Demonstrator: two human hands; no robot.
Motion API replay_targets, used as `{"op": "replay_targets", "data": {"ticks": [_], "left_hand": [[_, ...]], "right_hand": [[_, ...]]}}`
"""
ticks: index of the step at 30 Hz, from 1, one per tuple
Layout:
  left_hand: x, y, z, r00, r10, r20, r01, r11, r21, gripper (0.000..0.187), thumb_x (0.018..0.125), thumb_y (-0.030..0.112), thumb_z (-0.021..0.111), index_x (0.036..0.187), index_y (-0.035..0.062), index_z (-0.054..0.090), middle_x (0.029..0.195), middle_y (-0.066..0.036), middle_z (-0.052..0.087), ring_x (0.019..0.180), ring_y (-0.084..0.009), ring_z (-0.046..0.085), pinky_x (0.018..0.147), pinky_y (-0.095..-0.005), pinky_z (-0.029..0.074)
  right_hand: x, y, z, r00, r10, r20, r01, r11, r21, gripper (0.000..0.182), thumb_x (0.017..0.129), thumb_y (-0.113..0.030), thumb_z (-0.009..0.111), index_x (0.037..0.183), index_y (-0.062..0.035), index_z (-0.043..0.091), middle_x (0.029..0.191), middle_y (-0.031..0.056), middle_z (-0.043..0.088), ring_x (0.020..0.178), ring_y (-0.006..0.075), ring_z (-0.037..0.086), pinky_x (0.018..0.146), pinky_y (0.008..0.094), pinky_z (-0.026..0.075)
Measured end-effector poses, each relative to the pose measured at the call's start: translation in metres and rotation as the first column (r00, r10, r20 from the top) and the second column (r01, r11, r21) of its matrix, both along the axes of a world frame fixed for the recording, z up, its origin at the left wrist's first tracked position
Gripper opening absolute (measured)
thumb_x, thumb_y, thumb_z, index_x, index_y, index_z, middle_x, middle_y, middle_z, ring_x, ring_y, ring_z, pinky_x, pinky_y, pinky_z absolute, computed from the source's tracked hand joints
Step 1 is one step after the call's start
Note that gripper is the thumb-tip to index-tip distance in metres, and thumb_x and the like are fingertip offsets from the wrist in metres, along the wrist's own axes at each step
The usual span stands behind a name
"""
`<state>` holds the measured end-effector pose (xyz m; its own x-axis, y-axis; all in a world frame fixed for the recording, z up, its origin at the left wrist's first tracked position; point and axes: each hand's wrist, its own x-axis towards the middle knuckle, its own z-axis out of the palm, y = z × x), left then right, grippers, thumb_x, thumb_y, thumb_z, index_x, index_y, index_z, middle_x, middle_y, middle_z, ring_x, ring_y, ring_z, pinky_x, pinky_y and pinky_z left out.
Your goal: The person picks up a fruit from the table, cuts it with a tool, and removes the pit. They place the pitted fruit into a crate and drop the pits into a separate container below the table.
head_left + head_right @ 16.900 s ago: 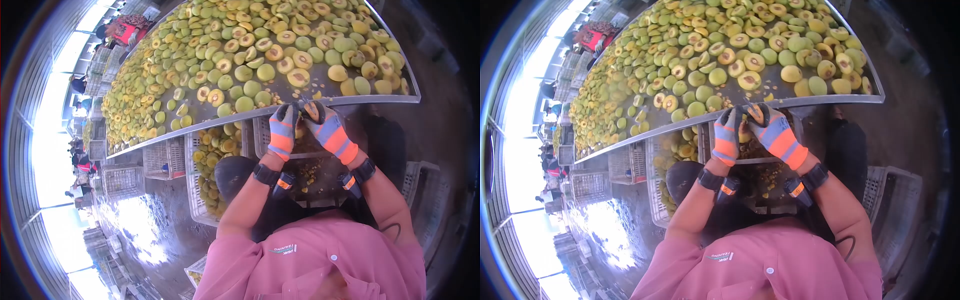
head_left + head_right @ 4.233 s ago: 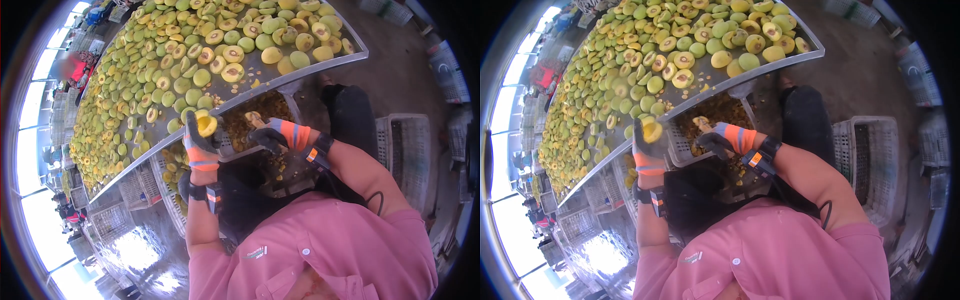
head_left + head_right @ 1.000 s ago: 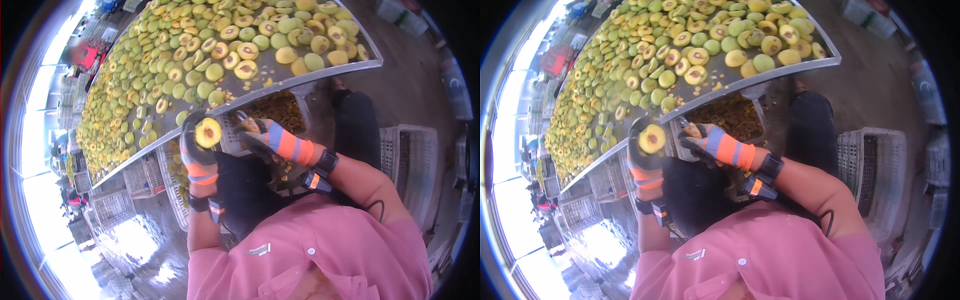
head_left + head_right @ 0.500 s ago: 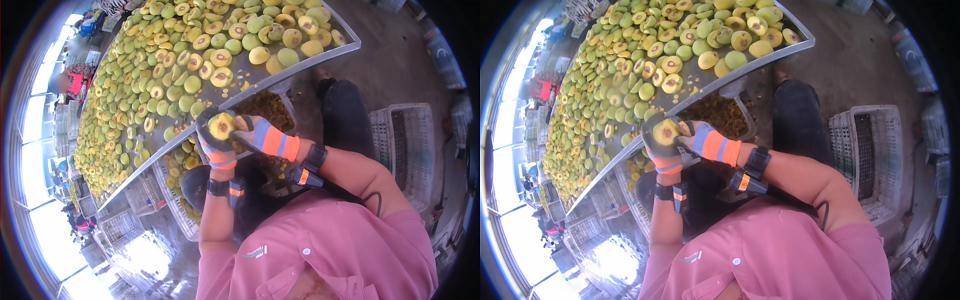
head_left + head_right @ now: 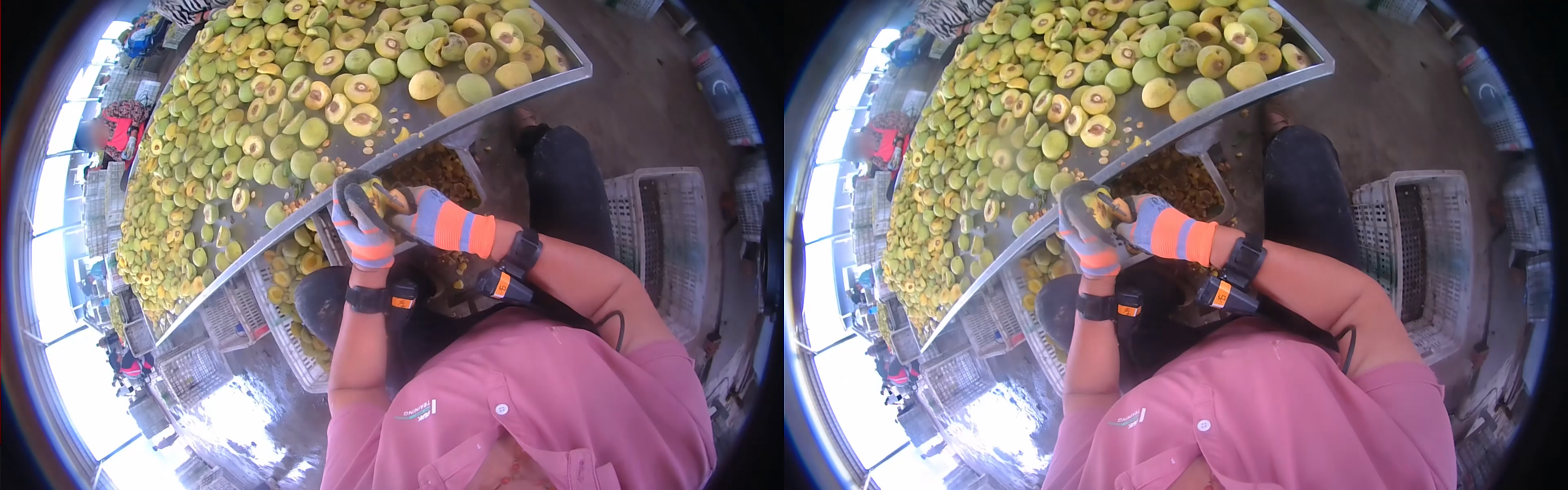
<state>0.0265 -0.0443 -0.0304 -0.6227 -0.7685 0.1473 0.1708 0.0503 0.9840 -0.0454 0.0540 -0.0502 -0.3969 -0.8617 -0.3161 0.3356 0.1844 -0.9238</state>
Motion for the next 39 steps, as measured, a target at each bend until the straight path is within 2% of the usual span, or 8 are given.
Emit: {"op": "replay_targets", "data": {"ticks": [14, 20, 21, 23, 25, 28, 32, 39], "left_hand": [[0.010, -0.016, -0.008, 0.944, -0.047, 0.328, 0.195, 0.880, -0.434, 0.026, 0.095, 0.020, 0.046, 0.092, -0.0005, 0.061, 0.079, -0.006, 0.061, 0.073, -0.0143, 0.055, 0.064, -0.0301, 0.046], [0.008, -0.035, -0.011, 0.864, -0.268, 0.427, 0.417, 0.855, -0.309, 0.020, 0.092, 0.014, 0.053, 0.100, -0.0028, 0.061, 0.086, -0.008, 0.064, 0.077, -0.0155, 0.059, 0.069, -0.0298, 0.048], [0.008, -0.036, -0.008, 0.859, -0.328, 0.393, 0.449, 0.851, -0.273, 0.021, 0.091, 0.013, 0.054, 0.103, -0.0030, 0.060, 0.089, -0.008, 0.064, 0.079, -0.0154, 0.059, 0.071, -0.0292, 0.048], [0.005, -0.039, -0.007, 0.852, -0.414, 0.320, 0.492, 0.841, -0.223, 0.023, 0.090, 0.012, 0.057, 0.107, -0.0028, 0.059, 0.091, -0.009, 0.064, 0.082, -0.0153, 0.058, 0.074, -0.0284, 0.047], [0.000, -0.023, 0.009, 0.881, -0.358, 0.309, 0.382, 0.924, -0.021, 0.019, 0.090, 0.010, 0.056, 0.104, -0.0016, 0.060, 0.092, -0.008, 0.063, 0.084, -0.0155, 0.058, 0.077, -0.0287, 0.047], [0.003, -0.014, 0.014, 0.904, -0.286, 0.316, 0.368, 0.899, -0.238, 0.017, 0.091, 0.008, 0.054, 0.103, 0.0003, 0.062, 0.095, -0.006, 0.063, 0.085, -0.0110, 0.055, 0.075, -0.0260, 0.046], [0.010, -0.018, 0.019, 0.857, -0.385, 0.341, 0.446, 0.887, -0.119, 0.016, 0.090, 0.008, 0.054, 0.101, 0.0010, 0.063, 0.085, -0.004, 0.063, 0.076, -0.0106, 0.055, 0.071, -0.0261, 0.046], [0.014, -0.008, 0.031, 0.808, -0.455, 0.375, 0.535, 0.833, -0.142, 0.017, 0.091, 0.008, 0.051, 0.101, 0.0002, 0.063, 0.085, -0.004, 0.063, 0.075, -0.0098, 0.056, 0.068, -0.0254, 0.047]], "right_hand": [[0.009, 0.001, -0.019, 0.891, 0.190, -0.412, -0.159, 0.981, 0.108, 0.023, 0.081, -0.016, 0.061, 0.097, 0.0005, 0.063, 0.078, 0.0103, 0.066, 0.075, 0.0137, 0.059, 0.069, 0.0320, 0.048], [-0.007, 0.015, -0.002, 0.957, 0.290, -0.013, -0.284, 0.945, 0.163, 0.021, 0.077, -0.019, 0.064, 0.083, 0.0001, 0.064, 0.062, 0.0073, 0.059, 0.046, 0.0183, 0.053, 0.043, 0.0313, 0.041], [-0.015, 0.019, 0.015, 0.939, 0.309, 0.148, -0.330, 0.933, 0.144, 0.018, 0.079, -0.021, 0.066, 0.079, -0.0028, 0.065, 0.056, -0.0007, 0.053, 0.045, 0.0085, 0.049, 0.041, 0.0258, 0.037], [-0.021, 0.020, -0.009, 0.911, 0.383, 0.151, -0.361, 0.919, -0.156, 0.017, 0.082, -0.020, 0.066, 0.079, -0.0031, 0.064, 0.056, -0.0024, 0.051, 0.045, 0.0064, 0.047, 0.040, 0.0235, 0.035], [-0.027, 0.024, -0.013, 0.755, 0.444, 0.482, -0.276, 0.883, -0.379, 0.015, 0.087, -0.018, 0.063, 0.082, -0.0036, 0.063, 0.058, -0.0036, 0.049, 0.044, 0.0046, 0.045, 0.039, 0.0204, 0.033], [-0.023, 0.028, -0.003, 0.563, 0.344, 0.751, -0.294, 0.933, -0.207, 0.017, 0.088, -0.019, 0.061, 0.088, -0.0020, 0.062, 0.061, -0.0027, 0.050, 0.045, 0.0057, 0.046, 0.038, 0.0200, 0.033], [-0.027, 0.034, -0.002, 0.718, 0.510, 0.474, -0.433, 0.860, -0.270, 0.024, 0.092, -0.022, 0.056, 0.098, 0.0002, 0.062, 0.061, -0.0025, 0.049, 0.045, 0.0071, 0.047, 0.038, 0.0210, 0.035], [-0.033, 0.045, 0.002, 0.573, 0.549, 0.608, -0.510, 0.820, -0.260, 0.030, 0.092, -0.024, 0.056, 0.104, 0.0024, 0.059, 0.061, -0.0012, 0.049, 0.045, 0.0070, 0.046, 0.038, 0.0205, 0.034]]}}
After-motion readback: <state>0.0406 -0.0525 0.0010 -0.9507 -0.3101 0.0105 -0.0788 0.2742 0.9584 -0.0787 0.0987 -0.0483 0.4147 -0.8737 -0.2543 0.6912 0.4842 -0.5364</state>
